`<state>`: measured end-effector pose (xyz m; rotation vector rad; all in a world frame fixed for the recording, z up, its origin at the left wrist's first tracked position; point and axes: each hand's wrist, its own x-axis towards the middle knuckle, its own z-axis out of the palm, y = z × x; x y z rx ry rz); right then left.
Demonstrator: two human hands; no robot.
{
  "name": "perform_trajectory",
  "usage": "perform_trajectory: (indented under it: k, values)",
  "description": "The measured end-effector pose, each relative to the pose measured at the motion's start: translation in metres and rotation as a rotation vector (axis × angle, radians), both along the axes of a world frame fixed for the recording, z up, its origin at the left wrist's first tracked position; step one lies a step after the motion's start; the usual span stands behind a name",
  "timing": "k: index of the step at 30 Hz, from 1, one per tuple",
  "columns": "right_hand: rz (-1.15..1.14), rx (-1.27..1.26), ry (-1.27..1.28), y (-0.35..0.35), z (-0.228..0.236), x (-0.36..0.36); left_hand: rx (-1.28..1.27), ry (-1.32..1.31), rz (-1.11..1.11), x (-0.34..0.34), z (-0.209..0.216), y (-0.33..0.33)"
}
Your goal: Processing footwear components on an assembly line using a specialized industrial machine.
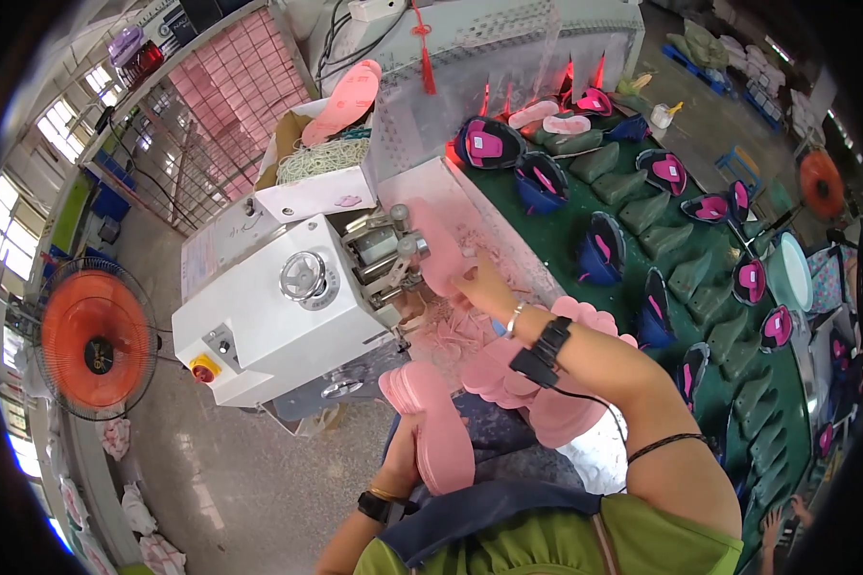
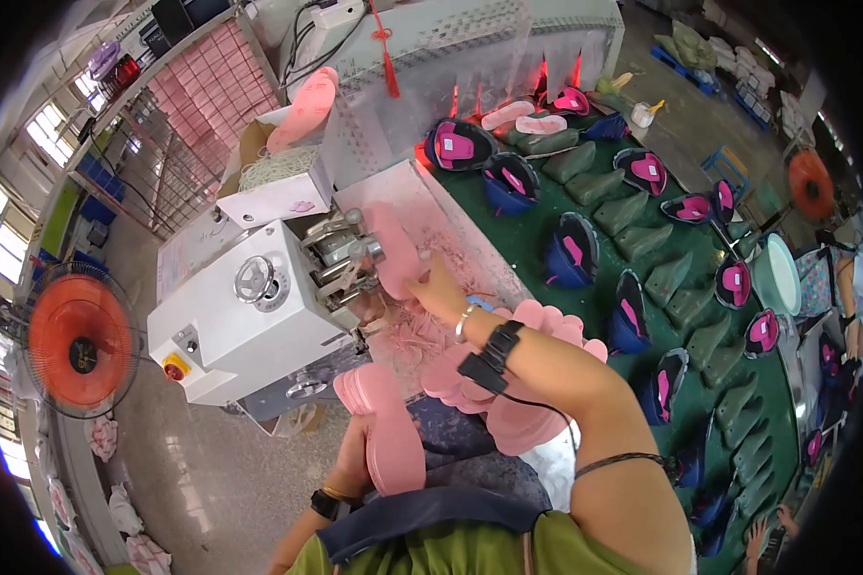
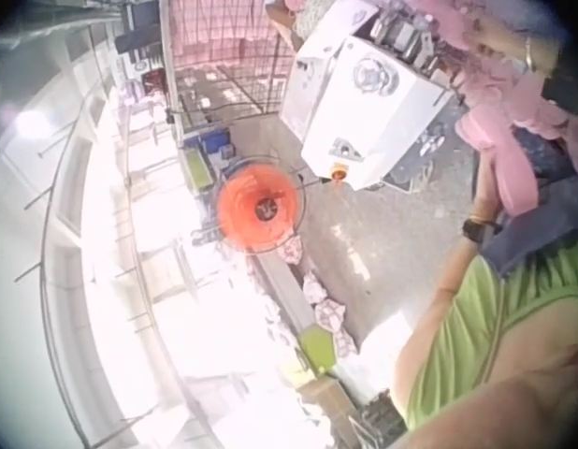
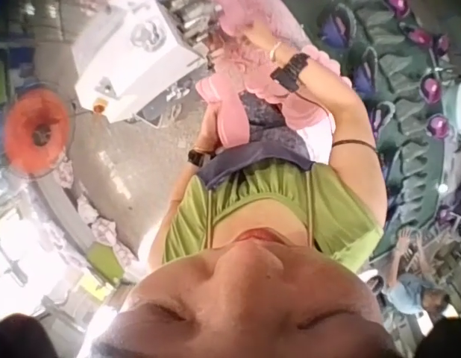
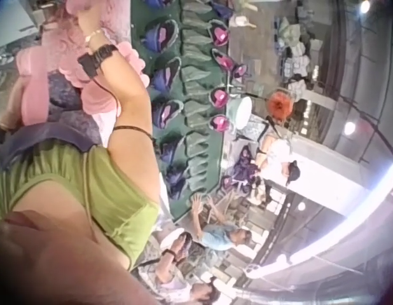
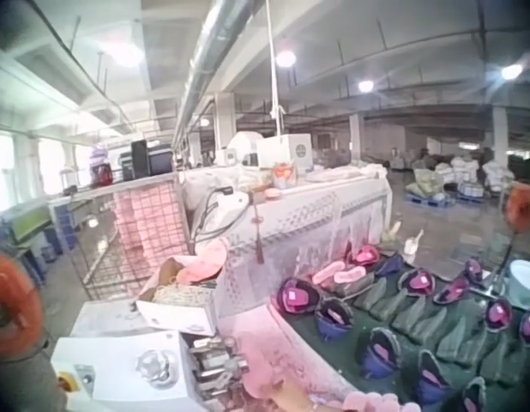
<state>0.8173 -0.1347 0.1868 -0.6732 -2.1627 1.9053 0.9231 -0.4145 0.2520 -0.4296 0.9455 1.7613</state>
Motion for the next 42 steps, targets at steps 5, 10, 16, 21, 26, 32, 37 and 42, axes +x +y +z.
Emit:
perform_trajectory:
  k: [5, 10, 16, 21, 26, 32, 37, 42]
  values:
    - [0.058, 0.829, 0.193, 0.035, 0.039, 0.052, 0.029, 0.013, -0.063, 0.003, 0.001, -0.005]
    - [0.173, 0.688, -0.003, 0.036, 0.03, 0.052, 0.078, 0.051, -0.087, 0.005, 0.002, -0.006]
    - [-0.111, 0.326, 0.066, -0.013, -0.021, -0.02, 0.049, 0.104, -0.074, -0.001, 0.003, 0.002]
    - [-0.239, -0.047, 0.079, 0.038, -0.022, -0.087, -0.027, 0.11, -0.127, -0.015, -0.015, 0.02]
    - [-0.484, -0.192, 0.171, 0.189, -0.032, -0.079, -0.142, 0.151, -0.208, -0.035, -0.021, 0.044]
    - [-0.511, -0.259, -0.039, 0.326, -0.073, -0.032, -0.155, 0.195, -0.266, -0.038, -0.016, 0.061]
    - [-0.404, 0.09, -0.118, 0.37, -0.092, -0.071, -0.167, 0.078, -0.263, -0.046, -0.034, 0.067]
    - [-0.592, 0.403, -0.127, 0.407, -0.098, -0.108, -0.093, 0.072, -0.236, -0.048, -0.04, 0.066]
